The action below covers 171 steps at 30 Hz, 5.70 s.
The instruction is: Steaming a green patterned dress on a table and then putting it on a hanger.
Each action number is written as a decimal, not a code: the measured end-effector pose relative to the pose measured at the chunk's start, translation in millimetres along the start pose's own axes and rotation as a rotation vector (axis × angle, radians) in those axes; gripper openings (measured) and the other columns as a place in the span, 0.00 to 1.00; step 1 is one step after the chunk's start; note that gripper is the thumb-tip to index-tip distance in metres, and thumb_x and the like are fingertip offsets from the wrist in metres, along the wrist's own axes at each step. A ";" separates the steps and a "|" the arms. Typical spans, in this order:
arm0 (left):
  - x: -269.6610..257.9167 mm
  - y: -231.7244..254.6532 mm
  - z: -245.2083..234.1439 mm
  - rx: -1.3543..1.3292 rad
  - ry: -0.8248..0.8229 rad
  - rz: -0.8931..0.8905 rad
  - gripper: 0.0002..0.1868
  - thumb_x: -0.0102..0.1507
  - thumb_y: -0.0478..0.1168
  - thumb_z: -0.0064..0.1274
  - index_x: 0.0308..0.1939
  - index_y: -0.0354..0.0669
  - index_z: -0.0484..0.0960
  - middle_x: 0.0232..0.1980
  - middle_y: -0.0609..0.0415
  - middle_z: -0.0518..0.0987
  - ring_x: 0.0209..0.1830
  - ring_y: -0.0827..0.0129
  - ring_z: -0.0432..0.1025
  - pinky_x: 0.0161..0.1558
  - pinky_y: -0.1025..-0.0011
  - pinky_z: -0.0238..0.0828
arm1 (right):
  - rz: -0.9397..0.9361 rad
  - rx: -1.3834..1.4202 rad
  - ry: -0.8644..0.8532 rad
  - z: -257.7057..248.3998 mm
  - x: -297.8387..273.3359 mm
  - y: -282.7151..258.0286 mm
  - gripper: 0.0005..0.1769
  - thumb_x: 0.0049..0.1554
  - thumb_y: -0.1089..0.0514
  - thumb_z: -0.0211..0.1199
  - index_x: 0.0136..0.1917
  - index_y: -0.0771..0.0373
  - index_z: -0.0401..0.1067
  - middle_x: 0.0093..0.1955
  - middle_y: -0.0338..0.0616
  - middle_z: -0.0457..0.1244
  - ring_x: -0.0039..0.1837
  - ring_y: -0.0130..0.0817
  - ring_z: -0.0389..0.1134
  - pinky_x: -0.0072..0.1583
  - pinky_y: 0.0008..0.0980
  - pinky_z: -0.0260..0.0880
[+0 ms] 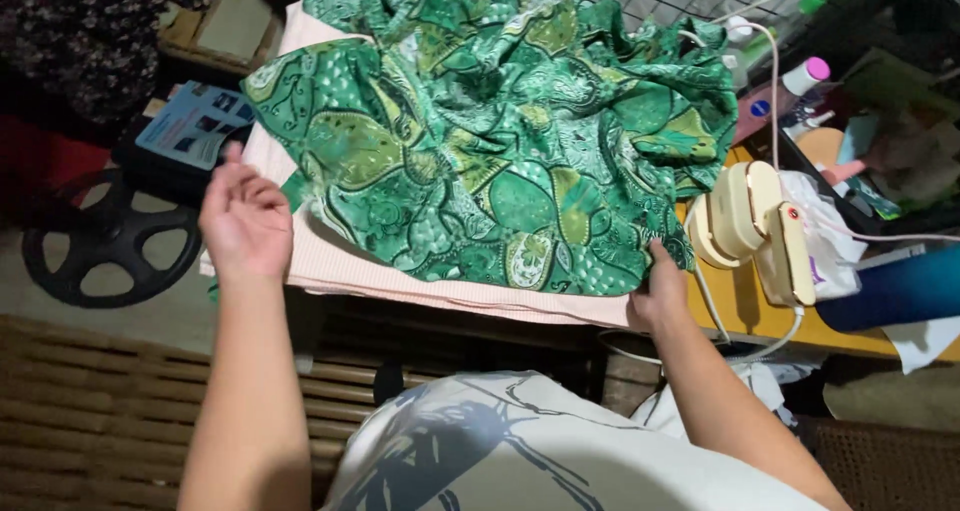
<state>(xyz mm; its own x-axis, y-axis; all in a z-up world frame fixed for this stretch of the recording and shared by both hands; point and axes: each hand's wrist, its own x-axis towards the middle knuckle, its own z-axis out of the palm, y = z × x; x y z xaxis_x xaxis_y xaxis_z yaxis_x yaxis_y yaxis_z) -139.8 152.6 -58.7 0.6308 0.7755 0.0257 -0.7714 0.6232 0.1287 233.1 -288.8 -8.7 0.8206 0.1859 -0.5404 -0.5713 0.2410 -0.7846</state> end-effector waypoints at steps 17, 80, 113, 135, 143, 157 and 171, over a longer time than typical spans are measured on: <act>37.5 -42.6 43.5 2.344 0.099 0.533 0.13 0.62 0.33 0.63 0.51 0.37 0.84 0.52 0.37 0.77 0.56 0.43 0.71 0.58 0.55 0.69 | 0.186 -0.027 -0.264 15.6 25.0 -34.7 0.19 0.63 0.48 0.61 0.62 0.61 0.71 0.60 0.48 0.68 0.57 0.41 0.72 0.57 0.43 0.73; 87.4 -30.9 9.9 0.511 0.317 -0.237 0.24 0.69 0.52 0.47 0.65 0.44 0.77 0.66 0.49 0.79 0.66 0.52 0.74 0.67 0.46 0.70 | 0.281 -0.522 -0.195 11.2 -4.2 -1.6 0.27 0.52 0.43 0.66 0.57 0.63 0.72 0.45 0.44 0.69 0.40 0.33 0.73 0.44 0.30 0.72; 131.2 -91.1 51.1 0.869 0.335 -0.403 0.25 0.64 0.37 0.59 0.63 0.35 0.74 0.63 0.48 0.79 0.62 0.58 0.75 0.64 0.61 0.73 | -0.778 -1.398 0.193 130.5 138.3 -4.8 0.53 0.40 0.39 0.82 0.69 0.68 0.65 0.63 0.63 0.64 0.63 0.60 0.64 0.62 0.51 0.65; 109.0 -121.8 58.1 1.269 0.278 -0.334 0.23 0.61 0.36 0.62 0.59 0.33 0.78 0.57 0.50 0.81 0.52 0.63 0.77 0.52 0.64 0.76 | -0.773 -1.128 0.138 67.8 16.2 34.1 0.47 0.46 0.41 0.76 0.69 0.67 0.61 0.62 0.61 0.65 0.59 0.54 0.68 0.60 0.45 0.67; 124.4 -133.2 3.2 1.206 0.428 -0.285 0.21 0.65 0.45 0.57 0.56 0.34 0.80 0.52 0.51 0.83 0.46 0.64 0.78 0.45 0.64 0.75 | -0.525 -1.225 0.194 65.1 48.9 -3.3 0.40 0.51 0.39 0.71 0.70 0.56 0.61 0.59 0.62 0.68 0.60 0.59 0.71 0.61 0.48 0.70; 63.7 -120.7 54.1 1.458 0.313 -0.214 0.16 0.59 0.40 0.64 0.44 0.31 0.81 0.40 0.48 0.84 0.27 0.66 0.75 0.26 0.66 0.71 | -0.044 -1.346 -0.165 48.6 -116.1 -4.4 0.51 0.49 0.61 0.73 0.77 0.47 0.48 0.60 0.56 0.66 0.48 0.59 0.75 0.49 0.50 0.78; 46.9 -125.4 71.5 1.716 0.381 -0.098 0.16 0.64 0.43 0.61 0.45 0.31 0.80 0.39 0.43 0.85 0.23 0.62 0.79 0.22 0.66 0.71 | -1.009 -1.638 0.543 -48.6 -2.4 -148.2 0.33 0.47 0.51 0.77 0.64 0.61 0.72 0.63 0.63 0.60 0.65 0.60 0.62 0.63 0.51 0.65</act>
<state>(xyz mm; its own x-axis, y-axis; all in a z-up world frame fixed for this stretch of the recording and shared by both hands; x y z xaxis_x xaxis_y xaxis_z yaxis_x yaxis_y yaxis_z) -7.5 103.6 -2.7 0.4185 0.8798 -0.2253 0.3739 0.0591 0.9256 316.6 -371.3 94.1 0.8759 0.2352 0.4213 0.3106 -0.9430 -0.1192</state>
